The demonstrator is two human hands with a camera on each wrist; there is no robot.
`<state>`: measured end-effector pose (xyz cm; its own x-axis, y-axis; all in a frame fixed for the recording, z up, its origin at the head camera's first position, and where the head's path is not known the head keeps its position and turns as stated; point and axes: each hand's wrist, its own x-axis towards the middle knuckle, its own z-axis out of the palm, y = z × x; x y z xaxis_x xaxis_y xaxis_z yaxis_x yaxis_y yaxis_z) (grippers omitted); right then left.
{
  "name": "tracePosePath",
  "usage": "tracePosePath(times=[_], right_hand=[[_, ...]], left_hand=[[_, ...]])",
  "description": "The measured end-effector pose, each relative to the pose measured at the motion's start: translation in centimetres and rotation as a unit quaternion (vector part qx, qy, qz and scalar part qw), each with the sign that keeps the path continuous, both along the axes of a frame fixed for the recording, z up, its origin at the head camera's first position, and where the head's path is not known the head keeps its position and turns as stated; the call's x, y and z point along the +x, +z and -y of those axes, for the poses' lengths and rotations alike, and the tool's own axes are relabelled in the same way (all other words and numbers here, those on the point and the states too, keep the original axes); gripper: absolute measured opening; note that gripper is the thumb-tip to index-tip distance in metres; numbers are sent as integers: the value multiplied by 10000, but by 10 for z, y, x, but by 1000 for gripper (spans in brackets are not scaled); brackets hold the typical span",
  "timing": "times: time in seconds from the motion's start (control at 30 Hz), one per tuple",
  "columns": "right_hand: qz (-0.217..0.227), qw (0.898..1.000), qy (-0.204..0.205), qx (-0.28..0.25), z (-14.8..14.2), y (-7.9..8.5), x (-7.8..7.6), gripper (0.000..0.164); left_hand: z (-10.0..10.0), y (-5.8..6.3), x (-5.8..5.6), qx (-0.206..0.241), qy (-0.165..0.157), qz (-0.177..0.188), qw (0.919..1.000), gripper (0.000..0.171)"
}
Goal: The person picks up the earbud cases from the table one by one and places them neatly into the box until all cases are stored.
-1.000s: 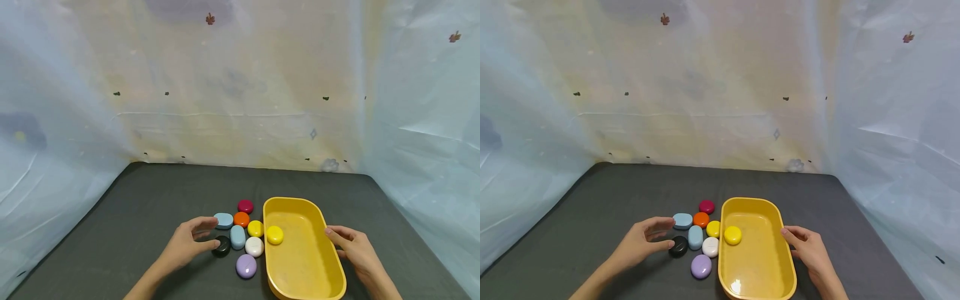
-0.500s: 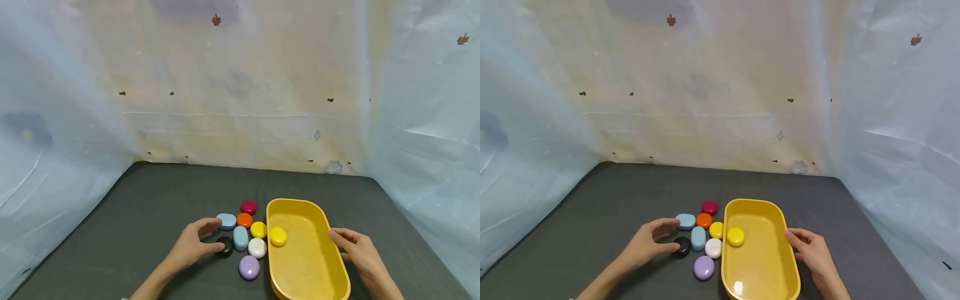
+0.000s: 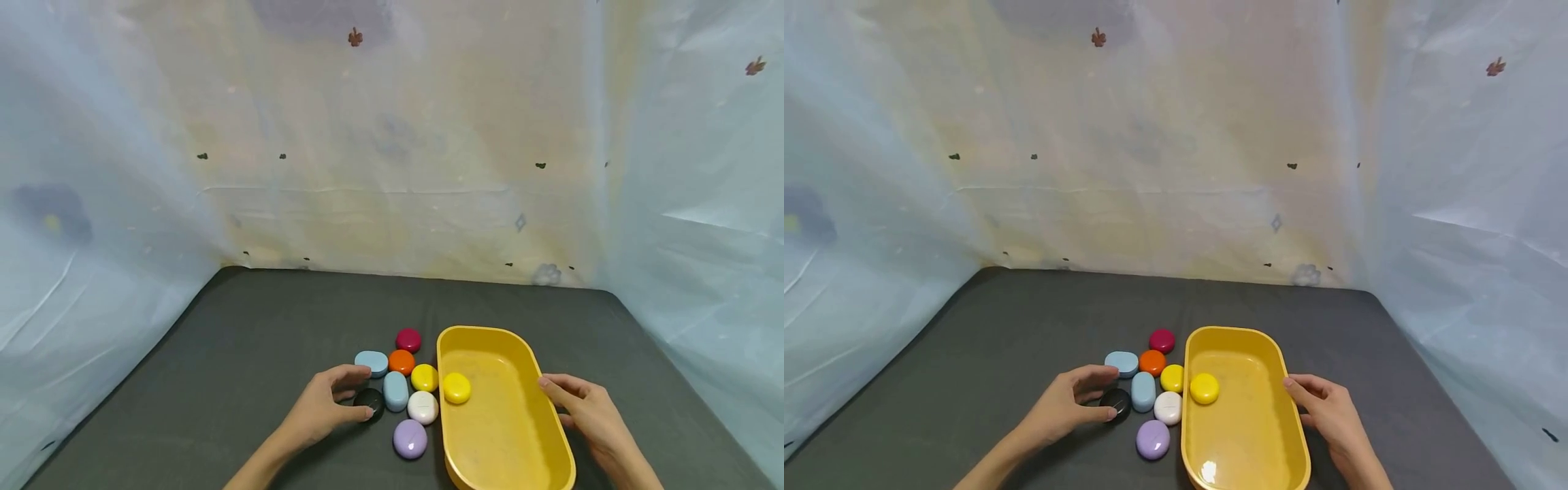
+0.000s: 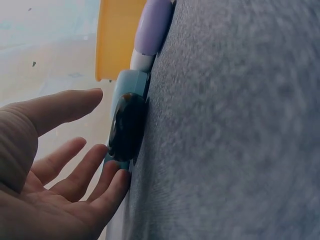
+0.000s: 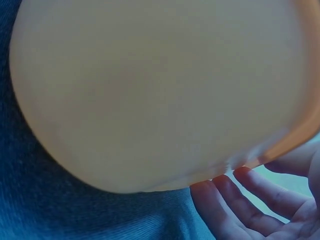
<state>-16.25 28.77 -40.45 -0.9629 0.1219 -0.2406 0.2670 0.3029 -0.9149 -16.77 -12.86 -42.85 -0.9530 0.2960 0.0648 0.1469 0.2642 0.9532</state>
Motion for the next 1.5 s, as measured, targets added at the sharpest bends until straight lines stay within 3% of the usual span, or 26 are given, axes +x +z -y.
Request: tracePosePath(times=[0.33,0.83,1.5], right_hand=[[-2,9999,-33,-156,1,-2,1,50],[179,9974,-89,-687,-1,-3,0,50],[211,9972,-57,-712,0,-1,0,48]], left_hand=[[-3,-1,2,111,-27,112,9999,59],[-2,-5,-3,-556,-427,240,9973,60],[-2,-5,-4,-855,-458,212,9951,58]])
